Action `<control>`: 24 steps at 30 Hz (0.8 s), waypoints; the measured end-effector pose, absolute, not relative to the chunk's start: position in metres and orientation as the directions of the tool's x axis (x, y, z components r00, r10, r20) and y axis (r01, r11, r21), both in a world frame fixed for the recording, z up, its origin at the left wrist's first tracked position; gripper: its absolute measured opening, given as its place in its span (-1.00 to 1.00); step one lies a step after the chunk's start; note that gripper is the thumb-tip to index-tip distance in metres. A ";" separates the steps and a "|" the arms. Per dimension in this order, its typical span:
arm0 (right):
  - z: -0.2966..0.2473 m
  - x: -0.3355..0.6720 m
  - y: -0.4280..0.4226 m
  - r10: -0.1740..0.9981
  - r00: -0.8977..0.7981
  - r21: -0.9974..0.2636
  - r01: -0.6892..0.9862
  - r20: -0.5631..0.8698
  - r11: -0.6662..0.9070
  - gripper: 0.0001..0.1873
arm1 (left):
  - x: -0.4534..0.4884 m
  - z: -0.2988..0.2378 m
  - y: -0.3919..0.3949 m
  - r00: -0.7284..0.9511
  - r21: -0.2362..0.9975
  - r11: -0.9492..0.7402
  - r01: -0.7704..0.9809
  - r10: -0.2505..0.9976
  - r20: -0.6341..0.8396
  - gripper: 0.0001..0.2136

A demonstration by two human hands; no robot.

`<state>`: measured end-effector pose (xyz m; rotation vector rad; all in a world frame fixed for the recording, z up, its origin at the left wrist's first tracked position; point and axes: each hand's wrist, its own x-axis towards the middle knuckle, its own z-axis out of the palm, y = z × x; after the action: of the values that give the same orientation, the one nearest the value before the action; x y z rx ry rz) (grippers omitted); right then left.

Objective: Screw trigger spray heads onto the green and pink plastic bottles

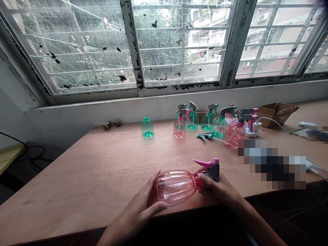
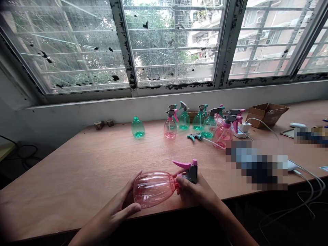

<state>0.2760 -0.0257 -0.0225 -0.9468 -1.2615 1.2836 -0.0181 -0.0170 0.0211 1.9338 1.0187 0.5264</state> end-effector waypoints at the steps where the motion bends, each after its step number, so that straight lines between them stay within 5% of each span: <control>1: -0.023 0.276 -0.026 0.983 -0.132 -0.983 -0.146 0.128 0.109 -0.61 | -0.018 0.021 -0.017 0.578 0.842 -0.293 0.454 0.815 -0.028 -0.29; 24: -0.022 0.276 -0.024 0.984 -0.127 -0.985 -0.133 0.125 0.108 -0.61 | -0.017 0.023 -0.019 0.575 0.848 -0.271 0.455 0.816 -0.048 -0.30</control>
<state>0.2764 -0.0244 -0.0216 -0.9633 -1.2649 1.2752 -0.0170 -0.0185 0.0231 1.9126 1.0245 0.5089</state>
